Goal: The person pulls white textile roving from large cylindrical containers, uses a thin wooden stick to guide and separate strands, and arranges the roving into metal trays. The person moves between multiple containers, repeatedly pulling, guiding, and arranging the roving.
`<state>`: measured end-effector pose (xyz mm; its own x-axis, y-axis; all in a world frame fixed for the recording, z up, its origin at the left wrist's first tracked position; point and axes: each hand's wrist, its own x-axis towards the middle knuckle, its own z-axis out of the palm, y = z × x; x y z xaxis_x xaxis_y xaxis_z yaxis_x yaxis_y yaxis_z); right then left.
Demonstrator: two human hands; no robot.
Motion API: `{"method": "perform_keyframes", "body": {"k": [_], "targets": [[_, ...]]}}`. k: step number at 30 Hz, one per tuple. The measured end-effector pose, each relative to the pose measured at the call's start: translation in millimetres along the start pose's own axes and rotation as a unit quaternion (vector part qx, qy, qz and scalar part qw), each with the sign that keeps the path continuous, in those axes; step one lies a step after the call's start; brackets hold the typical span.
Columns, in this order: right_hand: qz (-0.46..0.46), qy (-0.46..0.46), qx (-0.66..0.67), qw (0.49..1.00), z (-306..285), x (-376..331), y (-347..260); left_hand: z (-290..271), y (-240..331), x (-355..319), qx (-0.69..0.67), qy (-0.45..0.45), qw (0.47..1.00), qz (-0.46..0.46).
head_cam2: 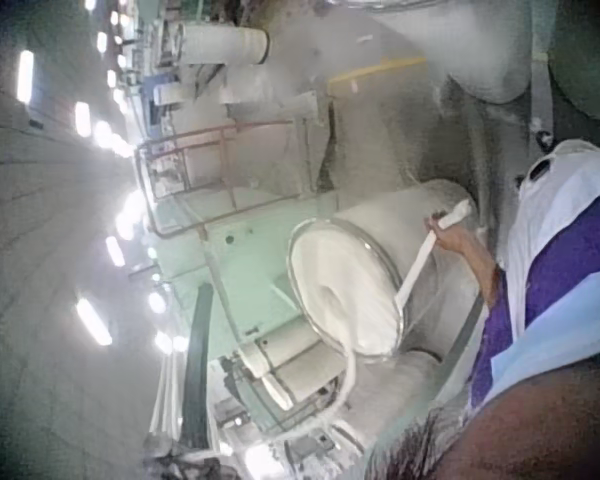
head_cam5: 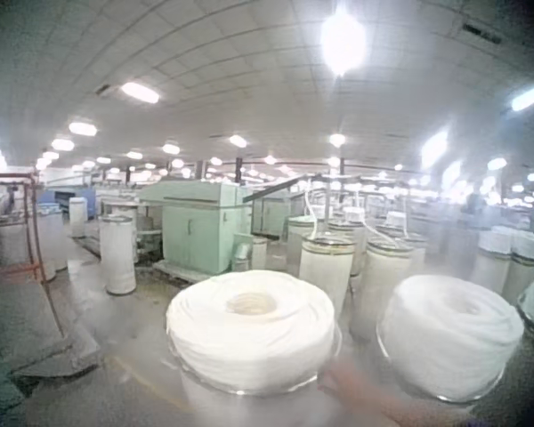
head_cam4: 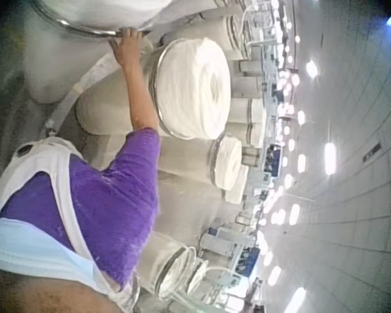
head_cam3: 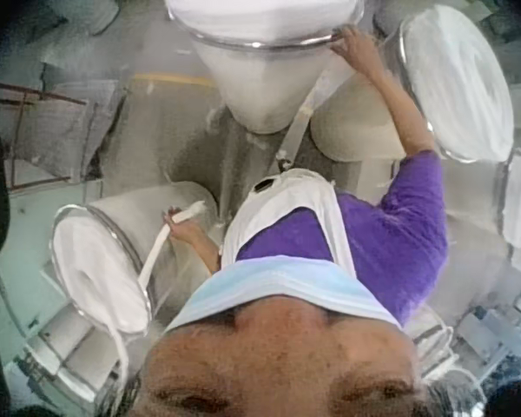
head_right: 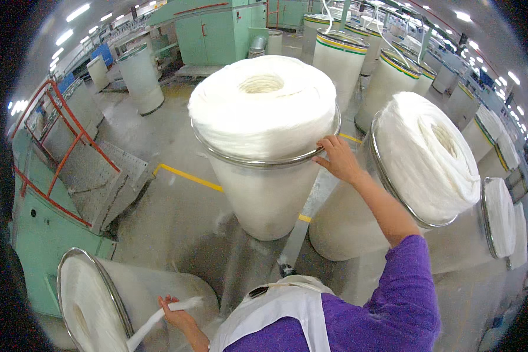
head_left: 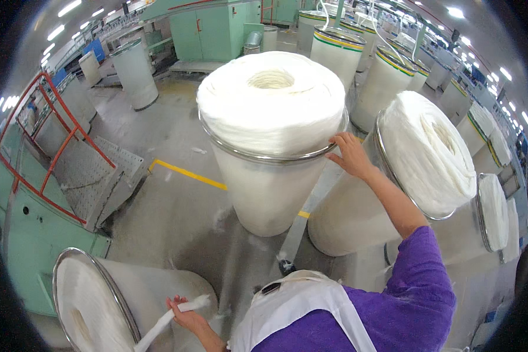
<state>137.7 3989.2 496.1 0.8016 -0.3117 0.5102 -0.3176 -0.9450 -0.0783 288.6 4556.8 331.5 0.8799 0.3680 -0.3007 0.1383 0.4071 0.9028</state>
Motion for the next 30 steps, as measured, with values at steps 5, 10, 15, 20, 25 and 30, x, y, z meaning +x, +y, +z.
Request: {"method": "perform_keyframes", "body": {"k": [5,10,15,20,25,30], "targets": [[-0.054,-0.207,-0.098,0.972,8,26,41,-11,-11,-10,0.004,-0.025,1.000,-0.016],[-0.081,-0.211,-0.156,0.962,16,24,12,-14,-19,-29,-0.008,0.015,1.000,-0.017],[-0.143,-0.135,-0.072,0.978,29,24,-74,10,2,-46,-0.006,0.053,0.999,-0.010],[-0.125,-0.198,0.062,0.970,79,41,-192,17,17,-61,0.071,0.078,0.994,-0.038],[0.058,-0.286,0.300,0.908,111,100,-331,5,0,-44,-0.011,0.041,0.999,0.018],[-0.159,-0.271,0.232,0.921,92,66,-352,-8,-6,-40,-0.024,0.002,1.000,0.013]]}}
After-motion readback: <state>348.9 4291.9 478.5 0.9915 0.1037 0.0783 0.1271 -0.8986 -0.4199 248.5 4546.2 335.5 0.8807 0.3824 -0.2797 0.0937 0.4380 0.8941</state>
